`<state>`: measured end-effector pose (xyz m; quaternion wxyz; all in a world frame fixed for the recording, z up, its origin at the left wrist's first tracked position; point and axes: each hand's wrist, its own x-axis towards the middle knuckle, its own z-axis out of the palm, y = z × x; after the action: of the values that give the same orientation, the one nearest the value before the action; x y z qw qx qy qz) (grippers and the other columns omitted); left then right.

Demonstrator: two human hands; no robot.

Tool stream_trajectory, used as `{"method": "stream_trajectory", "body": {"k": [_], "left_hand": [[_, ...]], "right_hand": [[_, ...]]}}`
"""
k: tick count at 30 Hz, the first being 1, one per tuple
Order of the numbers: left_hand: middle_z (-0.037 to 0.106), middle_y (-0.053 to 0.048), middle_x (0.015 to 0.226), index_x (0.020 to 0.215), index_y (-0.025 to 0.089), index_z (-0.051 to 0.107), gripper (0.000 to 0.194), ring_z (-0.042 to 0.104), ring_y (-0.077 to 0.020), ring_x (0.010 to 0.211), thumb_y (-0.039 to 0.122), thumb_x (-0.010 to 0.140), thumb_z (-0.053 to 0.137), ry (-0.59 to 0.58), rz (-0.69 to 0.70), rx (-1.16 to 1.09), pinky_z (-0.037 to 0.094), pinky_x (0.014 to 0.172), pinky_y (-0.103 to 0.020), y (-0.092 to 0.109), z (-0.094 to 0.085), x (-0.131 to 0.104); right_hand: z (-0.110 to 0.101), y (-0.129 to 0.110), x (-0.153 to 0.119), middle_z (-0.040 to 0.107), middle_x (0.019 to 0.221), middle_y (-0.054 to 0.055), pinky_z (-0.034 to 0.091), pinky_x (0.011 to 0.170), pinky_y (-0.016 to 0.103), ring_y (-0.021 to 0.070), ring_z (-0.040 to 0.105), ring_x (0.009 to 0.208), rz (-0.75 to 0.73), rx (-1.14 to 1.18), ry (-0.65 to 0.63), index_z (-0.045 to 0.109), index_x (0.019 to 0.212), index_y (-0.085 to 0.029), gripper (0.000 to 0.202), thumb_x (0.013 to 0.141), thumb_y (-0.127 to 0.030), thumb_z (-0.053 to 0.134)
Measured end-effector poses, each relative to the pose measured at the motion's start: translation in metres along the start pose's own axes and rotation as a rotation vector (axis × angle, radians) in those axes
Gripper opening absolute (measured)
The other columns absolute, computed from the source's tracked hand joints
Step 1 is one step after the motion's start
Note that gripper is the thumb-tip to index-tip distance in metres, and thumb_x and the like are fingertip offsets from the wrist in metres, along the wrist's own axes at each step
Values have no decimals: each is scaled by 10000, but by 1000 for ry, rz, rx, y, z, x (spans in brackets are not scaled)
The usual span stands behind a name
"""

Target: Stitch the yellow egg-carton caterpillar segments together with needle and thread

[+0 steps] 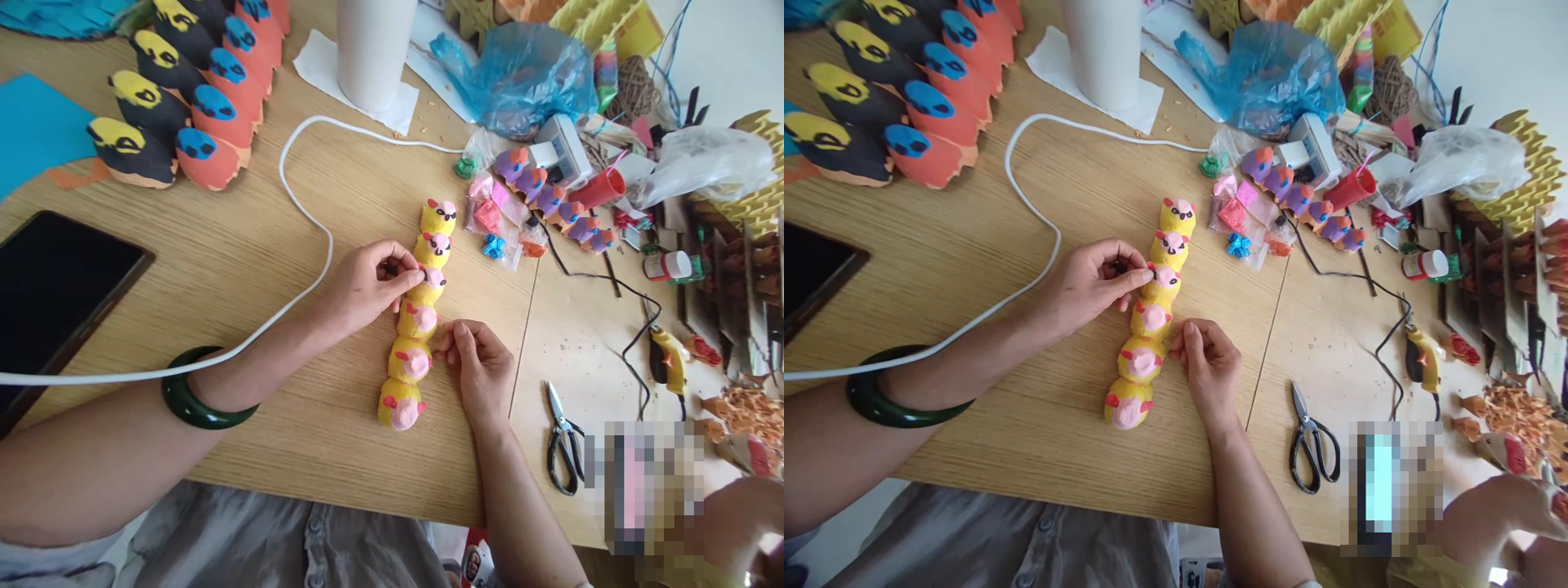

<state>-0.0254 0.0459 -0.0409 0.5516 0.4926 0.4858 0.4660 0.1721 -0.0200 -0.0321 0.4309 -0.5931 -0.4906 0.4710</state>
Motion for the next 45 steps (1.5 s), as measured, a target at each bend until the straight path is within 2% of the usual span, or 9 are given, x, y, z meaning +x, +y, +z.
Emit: {"method": "stream_trajectory", "body": {"k": [14,21,26,31,35,41,45], "left_hand": [[717,-27,880,892,180,662,97,611,-100,560,265,903,708,15,-57,12,493,510,-241,4,2,-2],[726,-32,904,870,183,660,133,656,-128,666,299,898,719,18,-55,-10,544,554,-246,7,2,-3],[708,-28,839,869,174,669,203,621,-118,615,355,866,760,50,-61,-2,510,513,-233,5,5,-2],[707,-31,830,870,172,676,259,616,-129,681,408,849,783,64,-39,65,488,532,-212,4,7,-2],[699,-28,826,872,168,671,295,618,-126,668,432,838,798,67,-67,24,472,513,-206,7,8,-2],[712,-19,824,853,160,662,246,599,-91,570,394,912,707,87,-89,-15,475,513,-209,11,8,-2],[713,-22,862,866,157,658,204,630,-99,619,345,882,735,58,-88,-12,517,528,-198,12,7,-4]], "right_hand": [[-1,2,-1,662,675,-5,484,553,278,125,562,587,5,12,-8,742,875,-211,288,985,-473,696],[-1,3,0,663,671,-6,500,562,281,123,565,586,-5,8,-3,744,861,-212,284,985,-464,701],[-1,3,0,667,672,-8,494,560,269,115,568,581,-11,11,-6,749,873,-208,266,993,-439,694],[-1,2,0,669,670,-9,492,555,261,111,565,578,-24,4,-8,744,866,-201,270,991,-435,693],[0,2,-1,674,676,-6,504,569,264,113,567,583,-18,-3,-7,746,868,-200,273,991,-438,690],[-1,4,0,673,675,-10,498,567,257,107,565,581,-20,14,-7,745,862,-203,260,993,-421,690],[-1,5,1,673,672,-13,495,562,249,102,568,577,-33,11,-12,746,861,-200,249,999,-397,684]]}}
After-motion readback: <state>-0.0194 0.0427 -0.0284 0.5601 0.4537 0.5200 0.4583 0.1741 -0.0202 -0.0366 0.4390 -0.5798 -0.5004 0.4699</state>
